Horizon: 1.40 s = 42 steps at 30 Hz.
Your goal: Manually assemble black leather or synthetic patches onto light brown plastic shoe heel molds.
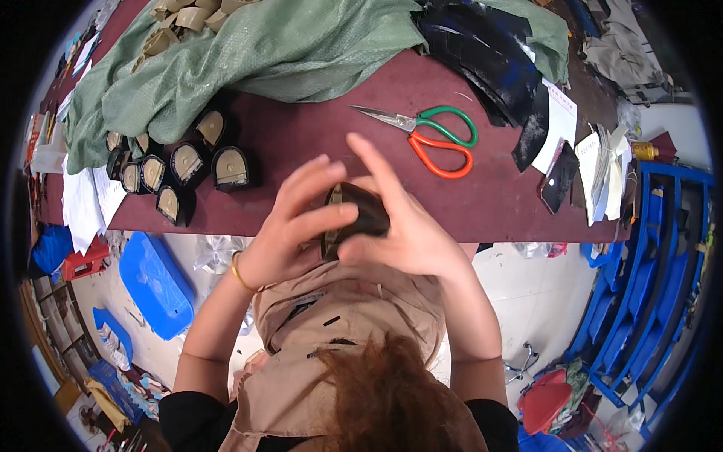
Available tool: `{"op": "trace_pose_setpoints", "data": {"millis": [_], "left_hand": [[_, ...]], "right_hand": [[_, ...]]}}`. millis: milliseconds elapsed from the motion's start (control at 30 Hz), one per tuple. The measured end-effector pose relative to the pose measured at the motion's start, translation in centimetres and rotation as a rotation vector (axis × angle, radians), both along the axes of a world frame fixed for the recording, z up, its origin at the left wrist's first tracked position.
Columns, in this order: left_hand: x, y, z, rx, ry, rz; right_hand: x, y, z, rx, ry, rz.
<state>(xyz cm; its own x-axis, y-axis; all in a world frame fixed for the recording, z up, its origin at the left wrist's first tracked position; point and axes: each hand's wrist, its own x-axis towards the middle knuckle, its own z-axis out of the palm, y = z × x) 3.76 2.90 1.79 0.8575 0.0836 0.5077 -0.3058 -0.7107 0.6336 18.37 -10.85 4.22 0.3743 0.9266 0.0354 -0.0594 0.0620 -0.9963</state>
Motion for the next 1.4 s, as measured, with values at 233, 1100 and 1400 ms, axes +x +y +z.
{"op": "trace_pose_setpoints", "data": {"millis": [233,1100,1400], "left_hand": [[2.1,-4.5,-4.2,-1.58,-0.144,0.149],[0.8,-3.2,-4.3,-1.132,0.009,0.409],[-0.1,-1.2,-6.4,-1.496,0.166,0.106]], "right_hand": [[-1.4,3.1,-3.0,-0.019,-0.837,-0.151],[-0.7,3.0,-1.9,-0.205,-1.128,0.11],[1.0,4.6,-3.9,-0.066,-0.656,0.276]]}}
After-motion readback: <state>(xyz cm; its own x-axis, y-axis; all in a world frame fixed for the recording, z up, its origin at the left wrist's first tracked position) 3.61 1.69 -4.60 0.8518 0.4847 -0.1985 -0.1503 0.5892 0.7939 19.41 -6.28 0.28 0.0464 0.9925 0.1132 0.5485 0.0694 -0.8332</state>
